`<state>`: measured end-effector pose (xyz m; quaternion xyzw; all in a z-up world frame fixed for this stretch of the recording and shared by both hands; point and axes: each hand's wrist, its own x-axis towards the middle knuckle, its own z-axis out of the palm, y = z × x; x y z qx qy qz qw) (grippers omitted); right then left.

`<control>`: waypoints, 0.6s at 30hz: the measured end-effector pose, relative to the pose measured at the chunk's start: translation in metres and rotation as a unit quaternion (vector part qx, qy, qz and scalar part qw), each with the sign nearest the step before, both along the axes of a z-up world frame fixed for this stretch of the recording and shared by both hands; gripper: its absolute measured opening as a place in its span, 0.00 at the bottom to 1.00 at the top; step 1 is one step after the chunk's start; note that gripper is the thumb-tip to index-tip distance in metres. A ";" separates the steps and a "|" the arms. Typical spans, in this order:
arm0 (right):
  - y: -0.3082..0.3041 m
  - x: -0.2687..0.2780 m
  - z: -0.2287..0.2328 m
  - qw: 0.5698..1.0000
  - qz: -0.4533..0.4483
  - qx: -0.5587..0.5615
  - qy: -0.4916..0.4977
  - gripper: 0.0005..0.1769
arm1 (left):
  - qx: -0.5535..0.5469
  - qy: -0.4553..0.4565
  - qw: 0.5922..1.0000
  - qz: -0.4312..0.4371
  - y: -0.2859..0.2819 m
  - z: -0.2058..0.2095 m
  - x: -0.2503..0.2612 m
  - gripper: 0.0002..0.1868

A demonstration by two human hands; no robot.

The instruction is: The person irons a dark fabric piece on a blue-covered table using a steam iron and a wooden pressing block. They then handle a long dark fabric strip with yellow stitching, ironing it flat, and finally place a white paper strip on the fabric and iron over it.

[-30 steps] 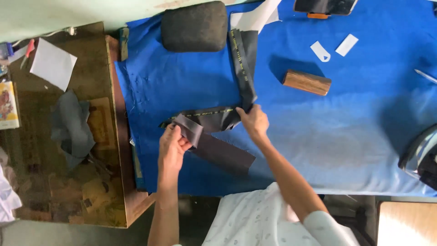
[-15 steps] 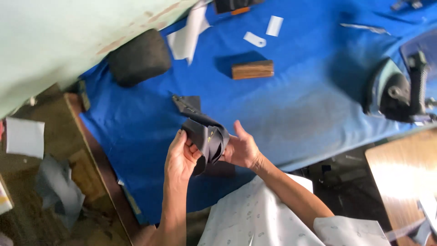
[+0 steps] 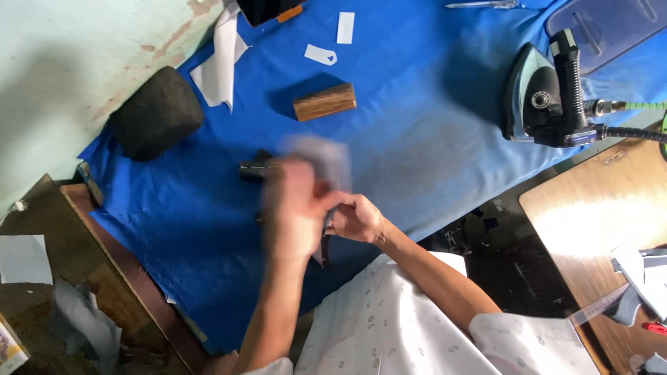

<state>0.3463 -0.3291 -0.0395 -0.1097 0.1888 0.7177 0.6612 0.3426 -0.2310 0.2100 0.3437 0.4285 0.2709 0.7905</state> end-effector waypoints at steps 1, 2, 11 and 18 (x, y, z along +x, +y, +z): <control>-0.003 -0.001 -0.005 1.000 0.004 0.008 0.019 0.27 | 0.021 0.002 0.990 -0.137 -0.011 -0.012 0.008 0.18; -0.006 -0.001 -0.010 0.999 0.007 0.015 0.038 0.27 | 0.041 0.005 0.961 -0.272 -0.023 -0.024 0.017 0.31; -0.028 0.014 -0.013 0.985 0.019 0.047 0.164 0.21 | 0.398 0.270 0.848 -0.223 0.080 -0.134 -0.094 0.16; -0.031 0.001 -0.046 0.981 0.059 -0.019 0.181 0.27 | 0.272 0.208 0.896 -0.281 0.039 -0.172 -0.164 0.31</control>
